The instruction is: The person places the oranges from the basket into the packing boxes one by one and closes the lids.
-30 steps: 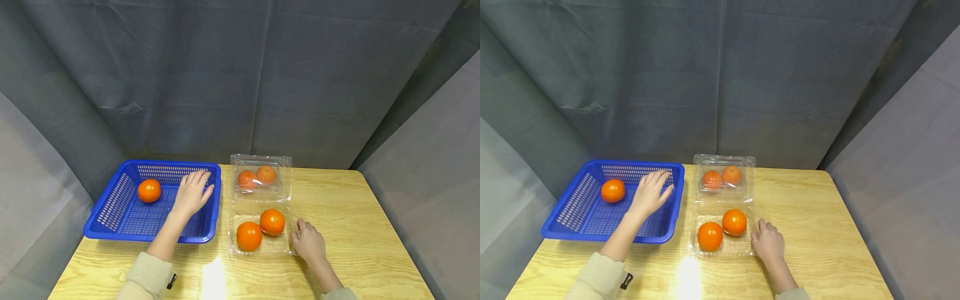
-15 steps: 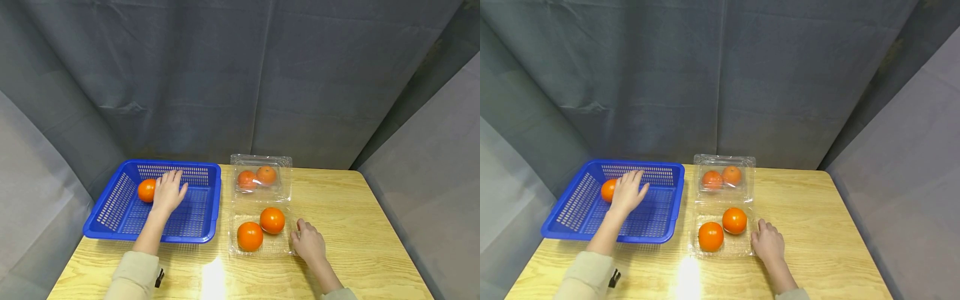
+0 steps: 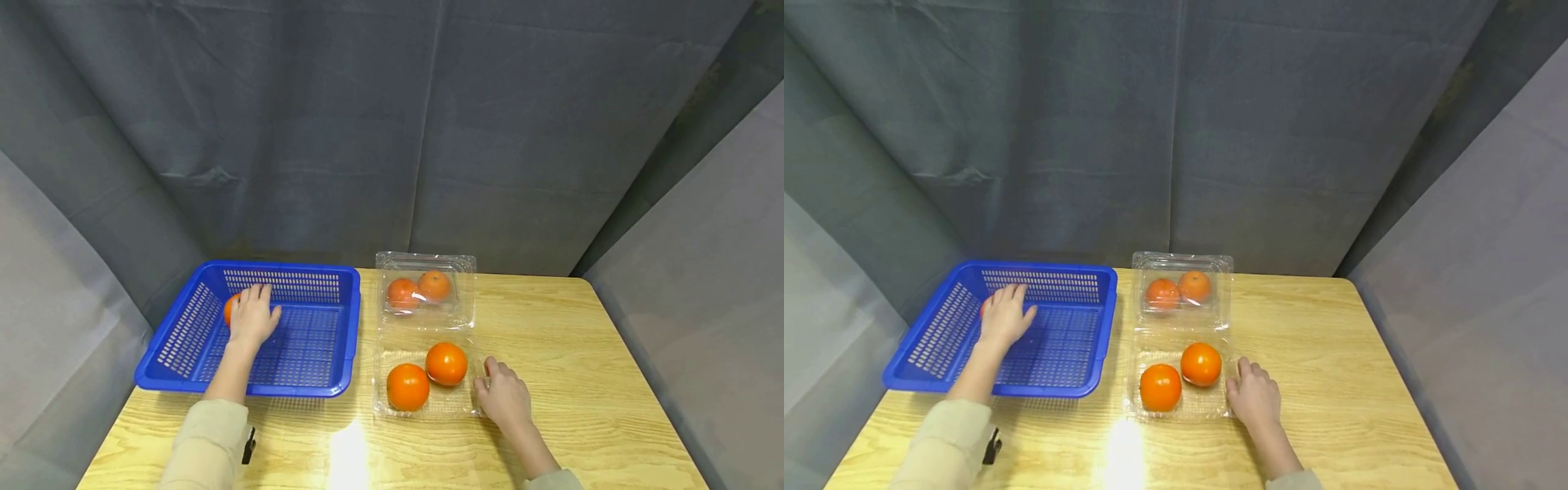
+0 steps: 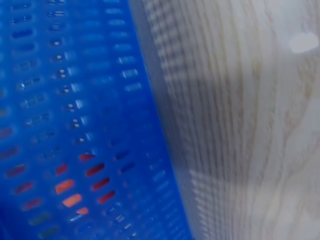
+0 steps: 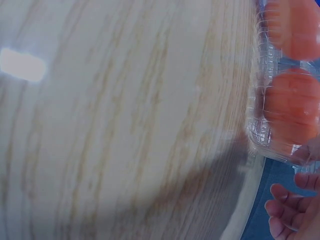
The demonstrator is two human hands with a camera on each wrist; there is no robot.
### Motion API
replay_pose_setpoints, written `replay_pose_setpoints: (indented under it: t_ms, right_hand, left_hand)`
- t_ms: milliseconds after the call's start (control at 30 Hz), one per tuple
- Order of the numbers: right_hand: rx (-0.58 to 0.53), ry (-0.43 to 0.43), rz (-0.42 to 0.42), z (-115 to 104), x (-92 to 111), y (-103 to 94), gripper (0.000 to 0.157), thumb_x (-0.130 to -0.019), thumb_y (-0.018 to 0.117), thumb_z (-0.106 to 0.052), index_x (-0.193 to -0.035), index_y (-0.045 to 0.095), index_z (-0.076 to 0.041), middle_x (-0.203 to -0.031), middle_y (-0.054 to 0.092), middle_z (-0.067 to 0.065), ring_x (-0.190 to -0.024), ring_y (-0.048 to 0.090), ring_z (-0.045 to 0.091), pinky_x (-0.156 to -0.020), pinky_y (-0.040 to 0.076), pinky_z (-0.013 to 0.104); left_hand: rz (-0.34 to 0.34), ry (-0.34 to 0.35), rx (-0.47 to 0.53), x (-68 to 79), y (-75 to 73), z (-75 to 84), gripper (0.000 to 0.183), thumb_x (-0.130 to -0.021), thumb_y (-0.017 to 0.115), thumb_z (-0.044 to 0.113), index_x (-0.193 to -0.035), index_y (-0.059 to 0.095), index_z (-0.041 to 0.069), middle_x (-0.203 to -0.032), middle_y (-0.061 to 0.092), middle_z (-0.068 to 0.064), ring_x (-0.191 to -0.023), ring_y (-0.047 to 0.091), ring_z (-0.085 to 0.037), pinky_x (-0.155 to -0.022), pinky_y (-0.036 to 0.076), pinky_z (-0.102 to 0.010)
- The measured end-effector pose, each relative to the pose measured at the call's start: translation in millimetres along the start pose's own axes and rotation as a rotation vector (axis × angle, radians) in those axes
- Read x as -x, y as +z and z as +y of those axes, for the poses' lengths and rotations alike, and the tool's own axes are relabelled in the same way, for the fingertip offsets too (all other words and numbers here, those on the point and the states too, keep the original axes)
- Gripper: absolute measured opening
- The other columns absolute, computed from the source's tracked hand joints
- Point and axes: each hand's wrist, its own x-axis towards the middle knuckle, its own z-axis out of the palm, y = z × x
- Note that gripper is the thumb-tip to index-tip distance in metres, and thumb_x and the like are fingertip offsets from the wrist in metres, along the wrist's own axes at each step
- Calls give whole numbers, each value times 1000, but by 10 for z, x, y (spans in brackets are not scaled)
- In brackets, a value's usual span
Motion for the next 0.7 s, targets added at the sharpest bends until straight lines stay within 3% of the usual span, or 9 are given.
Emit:
replay_pose_setpoints:
  t_ms: [700]
  right_hand:
    - [0,-1,-4,1,-3,3,18,-80,59,-19,-90,53,-5,-70,51,6,-56,44,19,-49,37,33]
  left_hand:
    - [-138,-125,42,-35,90,-373,59,-83,56,22,-133,34,-1,-134,29,-30,-124,22,-47,-99,16,-63]
